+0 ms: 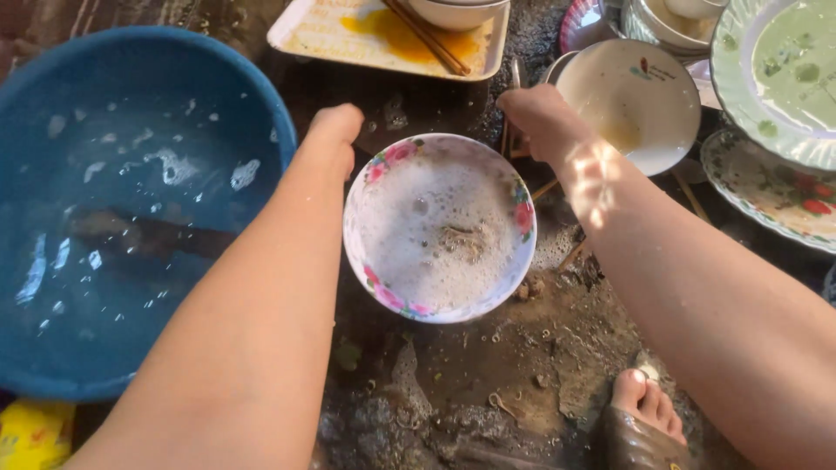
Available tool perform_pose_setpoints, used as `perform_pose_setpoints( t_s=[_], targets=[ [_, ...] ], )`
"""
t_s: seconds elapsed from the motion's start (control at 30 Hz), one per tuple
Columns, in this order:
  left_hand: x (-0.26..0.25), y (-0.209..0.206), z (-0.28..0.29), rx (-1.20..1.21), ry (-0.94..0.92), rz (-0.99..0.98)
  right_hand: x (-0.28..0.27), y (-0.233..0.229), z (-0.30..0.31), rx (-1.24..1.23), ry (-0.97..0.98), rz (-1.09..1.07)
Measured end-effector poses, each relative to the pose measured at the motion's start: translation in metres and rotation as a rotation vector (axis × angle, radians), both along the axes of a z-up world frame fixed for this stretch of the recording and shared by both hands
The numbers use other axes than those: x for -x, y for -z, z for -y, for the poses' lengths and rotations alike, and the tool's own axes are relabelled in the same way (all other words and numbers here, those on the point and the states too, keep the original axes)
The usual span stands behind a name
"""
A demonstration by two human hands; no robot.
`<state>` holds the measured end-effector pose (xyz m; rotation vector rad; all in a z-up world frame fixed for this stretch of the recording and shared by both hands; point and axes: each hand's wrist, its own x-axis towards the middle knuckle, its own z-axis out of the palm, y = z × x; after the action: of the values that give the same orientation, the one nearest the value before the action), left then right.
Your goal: Washing a wooden cutting board and various dishes in an outdoor basin area.
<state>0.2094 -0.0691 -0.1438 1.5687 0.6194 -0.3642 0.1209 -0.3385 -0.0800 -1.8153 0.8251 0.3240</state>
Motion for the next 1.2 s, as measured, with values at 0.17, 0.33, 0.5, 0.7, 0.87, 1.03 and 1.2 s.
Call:
perform_pose_setpoints(
  t_s=[0.17, 0.33, 0.5, 0.7, 0.87, 1.03, 1.2],
  targets=[
    [-0.006, 0.030, -0.013, 0.383, -0.101, -0.423, -0.017, 0.066, 0.011, -0.433, 0.078, -0.120],
    [-0.009, 0.036, -0.015, 0.557, -0.112, -0.495, -0.018, 0.065, -0.006, -0.670, 0.107, -0.145],
    [0.009, 0.004, 0.001, 0.683, -0.108, -0.363, -0.013, 0.056, -0.011, -0.504, 0.061, -0.080],
    [-0.005, -0.005, 0.009, 0.370, -0.076, -0.100, -0.016, 0.026, -0.020, -0.493, 0.037, -0.013],
    [-0.009, -0.056, 0.025, 0.336, -0.125, -0.002, -0.021, 0.021, -0.021, -0.130, 0.031, 0.157],
    [-0.005, -0.078, 0.031, 0.456, -0.270, 0.057, 0.019, 0.012, -0.070, 0.422, 0.218, 0.471],
    [0.034, -0.135, 0.008, 0.174, -0.207, 0.215, 0.100, -0.019, -0.132, 0.525, -0.241, 0.205]
  ],
)
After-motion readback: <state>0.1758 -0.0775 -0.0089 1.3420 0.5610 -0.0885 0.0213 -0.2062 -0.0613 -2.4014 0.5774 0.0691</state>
